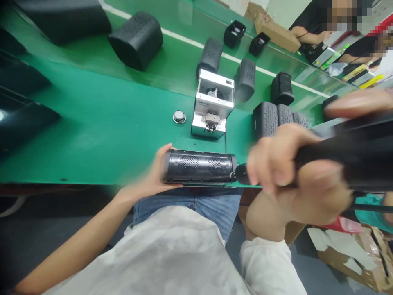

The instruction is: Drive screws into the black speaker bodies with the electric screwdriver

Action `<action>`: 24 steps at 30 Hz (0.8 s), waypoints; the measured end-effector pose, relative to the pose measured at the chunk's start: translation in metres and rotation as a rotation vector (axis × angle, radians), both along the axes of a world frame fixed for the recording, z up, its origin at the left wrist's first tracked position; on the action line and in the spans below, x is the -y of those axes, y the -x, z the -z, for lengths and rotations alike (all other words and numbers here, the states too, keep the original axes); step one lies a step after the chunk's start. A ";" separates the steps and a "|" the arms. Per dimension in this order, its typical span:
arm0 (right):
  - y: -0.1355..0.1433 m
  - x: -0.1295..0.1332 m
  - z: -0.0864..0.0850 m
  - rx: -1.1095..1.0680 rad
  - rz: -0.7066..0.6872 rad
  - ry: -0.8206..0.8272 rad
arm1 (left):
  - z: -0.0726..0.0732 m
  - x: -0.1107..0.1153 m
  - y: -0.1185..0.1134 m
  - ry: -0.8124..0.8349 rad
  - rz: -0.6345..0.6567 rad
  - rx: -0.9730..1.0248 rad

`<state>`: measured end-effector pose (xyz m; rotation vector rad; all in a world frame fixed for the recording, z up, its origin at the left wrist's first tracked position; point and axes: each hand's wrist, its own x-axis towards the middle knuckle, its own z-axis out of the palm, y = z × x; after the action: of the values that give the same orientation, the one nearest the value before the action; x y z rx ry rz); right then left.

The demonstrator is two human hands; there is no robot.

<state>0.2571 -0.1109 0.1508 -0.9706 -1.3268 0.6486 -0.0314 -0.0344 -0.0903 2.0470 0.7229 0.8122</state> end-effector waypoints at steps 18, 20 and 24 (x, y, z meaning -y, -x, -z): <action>-0.031 -0.185 0.033 0.102 0.321 -0.146 | -0.012 0.000 0.001 0.017 0.002 -0.048; -0.031 -0.181 0.032 0.114 0.288 -0.088 | -0.012 0.000 0.001 0.026 -0.002 -0.047; -0.021 -0.147 0.019 0.057 0.302 -0.120 | -0.007 -0.001 0.002 0.064 -0.010 -0.075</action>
<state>0.2778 0.0363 0.1313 -1.0700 -1.2216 0.3096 -0.0338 -0.0333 -0.0836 2.0263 0.7916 0.7128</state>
